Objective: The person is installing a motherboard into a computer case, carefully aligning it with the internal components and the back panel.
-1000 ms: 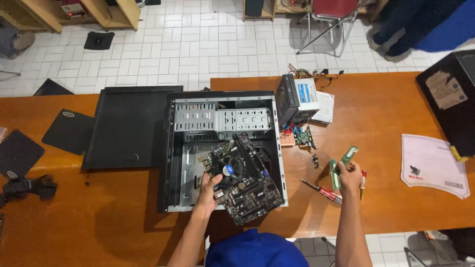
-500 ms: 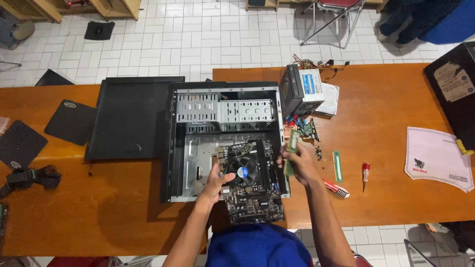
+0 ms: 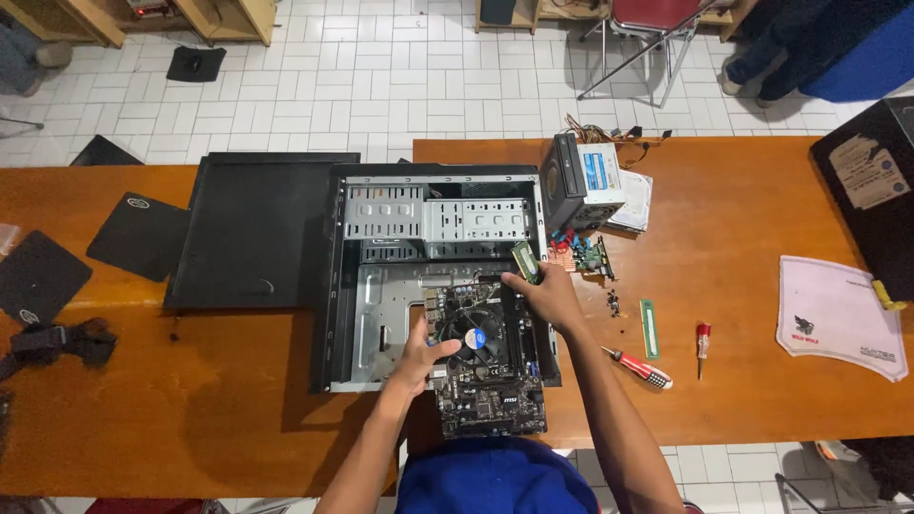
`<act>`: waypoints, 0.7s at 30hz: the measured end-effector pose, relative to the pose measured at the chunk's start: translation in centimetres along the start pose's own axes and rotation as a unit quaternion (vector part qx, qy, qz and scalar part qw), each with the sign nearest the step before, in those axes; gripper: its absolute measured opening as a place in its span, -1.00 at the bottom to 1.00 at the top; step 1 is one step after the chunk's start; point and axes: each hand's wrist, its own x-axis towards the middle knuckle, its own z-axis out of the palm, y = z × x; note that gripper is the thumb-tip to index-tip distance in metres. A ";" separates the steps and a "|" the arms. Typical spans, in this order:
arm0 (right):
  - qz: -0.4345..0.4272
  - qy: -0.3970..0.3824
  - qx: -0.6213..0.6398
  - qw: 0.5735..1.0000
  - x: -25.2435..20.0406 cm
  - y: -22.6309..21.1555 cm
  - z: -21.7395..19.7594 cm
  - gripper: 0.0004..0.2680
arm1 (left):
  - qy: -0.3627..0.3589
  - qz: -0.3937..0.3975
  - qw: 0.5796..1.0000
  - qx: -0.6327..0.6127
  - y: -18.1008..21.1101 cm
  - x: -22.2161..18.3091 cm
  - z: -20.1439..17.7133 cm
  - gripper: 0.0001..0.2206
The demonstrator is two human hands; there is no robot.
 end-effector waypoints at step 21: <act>-0.048 -0.102 -0.035 0.993 -7.0 -1.1 -2.1 -0.76 | 0.121 0.076 0.985 -0.093 -1.6 1.4 -0.8 0.04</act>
